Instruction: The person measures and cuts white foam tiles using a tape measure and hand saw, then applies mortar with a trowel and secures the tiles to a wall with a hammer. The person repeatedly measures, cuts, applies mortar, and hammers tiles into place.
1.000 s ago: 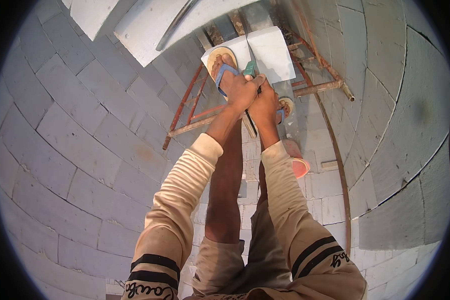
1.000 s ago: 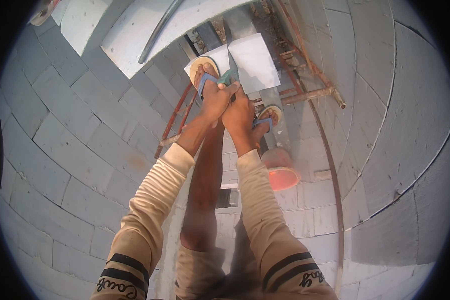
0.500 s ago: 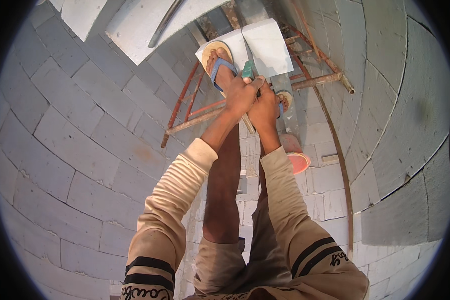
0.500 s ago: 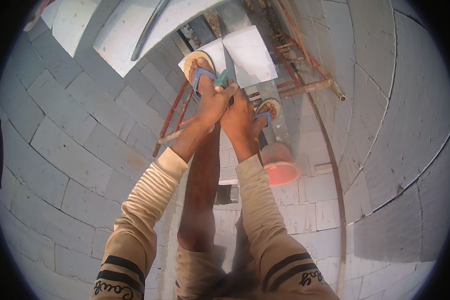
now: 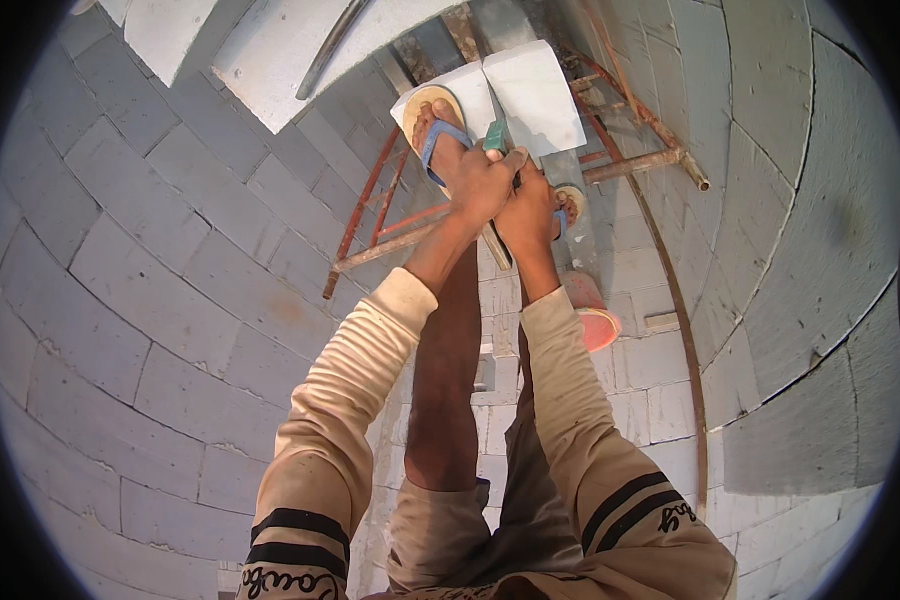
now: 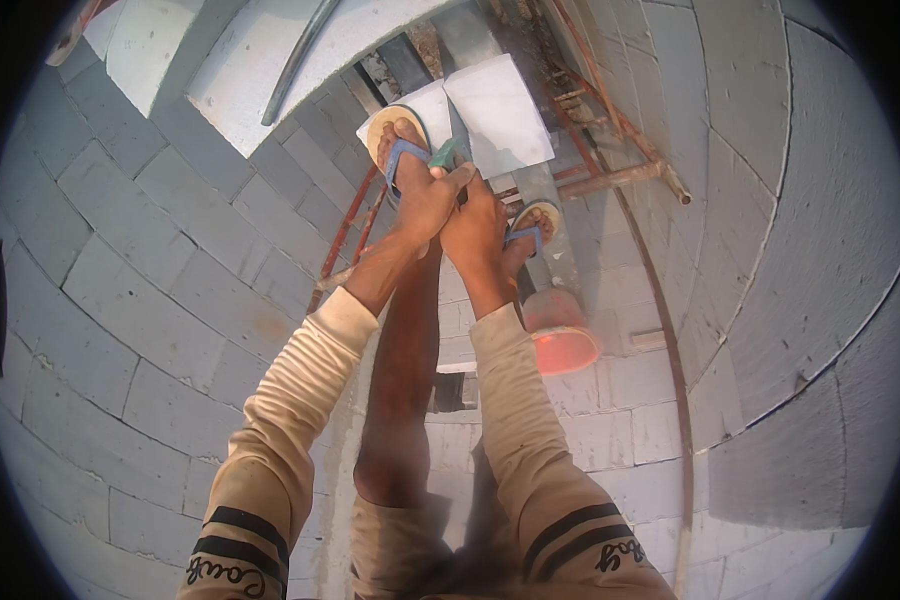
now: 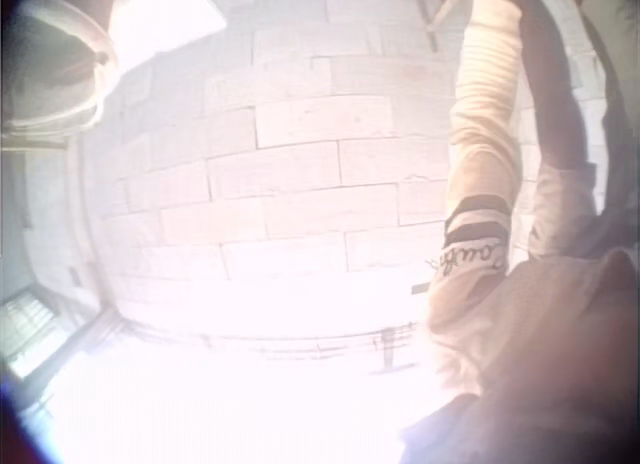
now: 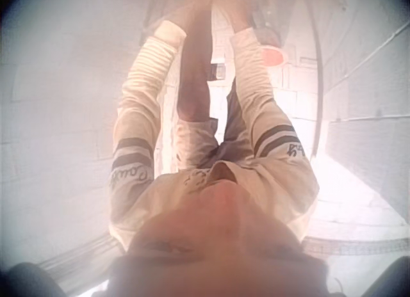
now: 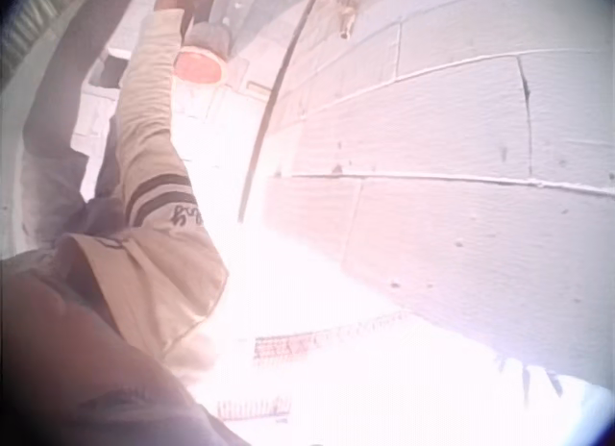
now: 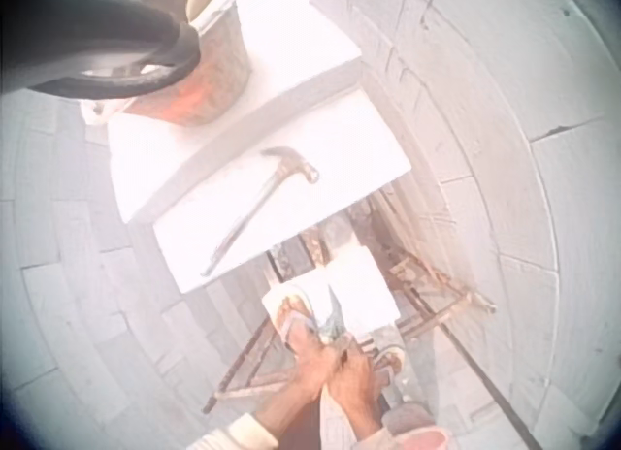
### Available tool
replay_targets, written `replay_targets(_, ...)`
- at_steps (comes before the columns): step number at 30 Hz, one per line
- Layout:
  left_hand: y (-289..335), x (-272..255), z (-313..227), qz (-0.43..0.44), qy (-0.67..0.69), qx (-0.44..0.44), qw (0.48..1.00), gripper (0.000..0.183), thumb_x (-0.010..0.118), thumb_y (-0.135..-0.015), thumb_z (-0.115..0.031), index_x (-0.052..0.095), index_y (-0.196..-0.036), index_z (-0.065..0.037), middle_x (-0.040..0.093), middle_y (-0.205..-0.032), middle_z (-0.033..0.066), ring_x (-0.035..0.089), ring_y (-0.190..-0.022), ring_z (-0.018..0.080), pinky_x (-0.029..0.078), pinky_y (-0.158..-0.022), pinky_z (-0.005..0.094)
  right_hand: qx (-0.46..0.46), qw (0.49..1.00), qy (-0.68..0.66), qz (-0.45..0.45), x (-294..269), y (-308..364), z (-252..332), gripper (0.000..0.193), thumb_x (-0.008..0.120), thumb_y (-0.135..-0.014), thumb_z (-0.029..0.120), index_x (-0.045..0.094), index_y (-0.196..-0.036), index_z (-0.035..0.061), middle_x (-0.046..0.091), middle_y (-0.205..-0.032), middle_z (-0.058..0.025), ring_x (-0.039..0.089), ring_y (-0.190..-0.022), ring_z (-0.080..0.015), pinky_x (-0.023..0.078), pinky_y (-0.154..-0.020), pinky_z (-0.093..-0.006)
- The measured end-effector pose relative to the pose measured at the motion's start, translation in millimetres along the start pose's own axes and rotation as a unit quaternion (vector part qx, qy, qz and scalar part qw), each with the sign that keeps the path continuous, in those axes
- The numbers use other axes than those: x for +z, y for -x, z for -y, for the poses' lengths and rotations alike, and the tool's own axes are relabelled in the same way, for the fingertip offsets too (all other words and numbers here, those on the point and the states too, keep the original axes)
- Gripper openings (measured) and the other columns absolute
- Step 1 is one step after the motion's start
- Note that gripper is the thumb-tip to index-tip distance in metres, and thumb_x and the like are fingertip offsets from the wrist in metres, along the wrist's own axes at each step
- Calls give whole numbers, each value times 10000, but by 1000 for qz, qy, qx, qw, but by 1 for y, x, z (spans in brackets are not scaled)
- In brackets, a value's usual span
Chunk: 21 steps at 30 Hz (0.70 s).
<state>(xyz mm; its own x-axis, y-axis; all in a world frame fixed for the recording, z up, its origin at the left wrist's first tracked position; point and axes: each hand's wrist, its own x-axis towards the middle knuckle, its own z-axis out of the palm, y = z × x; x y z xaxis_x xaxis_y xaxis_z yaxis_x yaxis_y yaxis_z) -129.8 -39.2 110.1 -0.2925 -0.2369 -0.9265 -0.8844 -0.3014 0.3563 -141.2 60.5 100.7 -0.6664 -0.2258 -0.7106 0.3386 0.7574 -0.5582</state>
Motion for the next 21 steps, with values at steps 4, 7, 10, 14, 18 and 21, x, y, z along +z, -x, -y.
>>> replay_targets(4, -31, 7, -2, -57, -52, -16, 997, 404, 701, -968, -283, 646, -1031, 112, 682, -905, 194, 653, -876, 293, 509, -840, 472, -2, 1000, -27, 12, 7, -25, -2, 337, 691, -990, 264, 673, -1170, -19, 754, -1007, -268, 731, -938, -461, 546, -789, -462)
replay_targets(7, 94, 17, 13, -9, -71, 42, 997, 495, 672, -1006, -316, 591, -1284, 85, 743, -951, 265, 774, -906, 389, 583, -849, 433, -1, 993, -116, -10, -36, 97, 1, 402, 702, -1011, 170, 647, -1381, 25, 774, -1170, -167, 751, -1058, -251, 566, -908, -388)
replay_targets(10, 171, 15, 20, 52, 16, 32, 998, 578, 659, -1027, -295, 489, -1423, 89, 745, -1013, 267, 768, -976, 397, 574, -899, 436, -22, 999, -46, -18, -62, 167, 5, 405, 692, -1025, 188, 653, -1399, 38, 776, -1143, -137, 747, -1038, -221, 566, -917, -368)
replay_targets(14, 37, 10, 11, -16, -52, 31, 998, 501, 695, -977, -332, 657, -1197, 117, 754, -955, 267, 763, -898, 416, 578, -844, 442, -11, 999, -30, -8, -18, 48, -1, 348, 693, -1012, 237, 678, -1282, 18, 765, -1081, -244, 741, -1000, -381, 555, -843, -467)
replay_targets(18, -46, 12, 14, -163, -96, 130, 973, 512, 677, -943, -383, 713, -1011, 123, 733, -829, 295, 742, -816, 442, 585, -736, 472, 19, 999, -42, 15, 18, -44, -8, 338, 666, -1023, 305, 660, -1188, 9, 744, -1031, -303, 690, -1003, -536, 534, -826, -553)
replay_targets(21, 37, 14, 21, 1, -19, 16, 1000, 447, 680, -972, -301, 646, -1157, 104, 741, -921, 286, 759, -928, 422, 581, -835, 460, 12, 997, -79, -13, -19, 53, -2, 351, 726, -977, 201, 669, -1279, 32, 764, -1079, -247, 766, -1015, -382, 564, -827, -452)
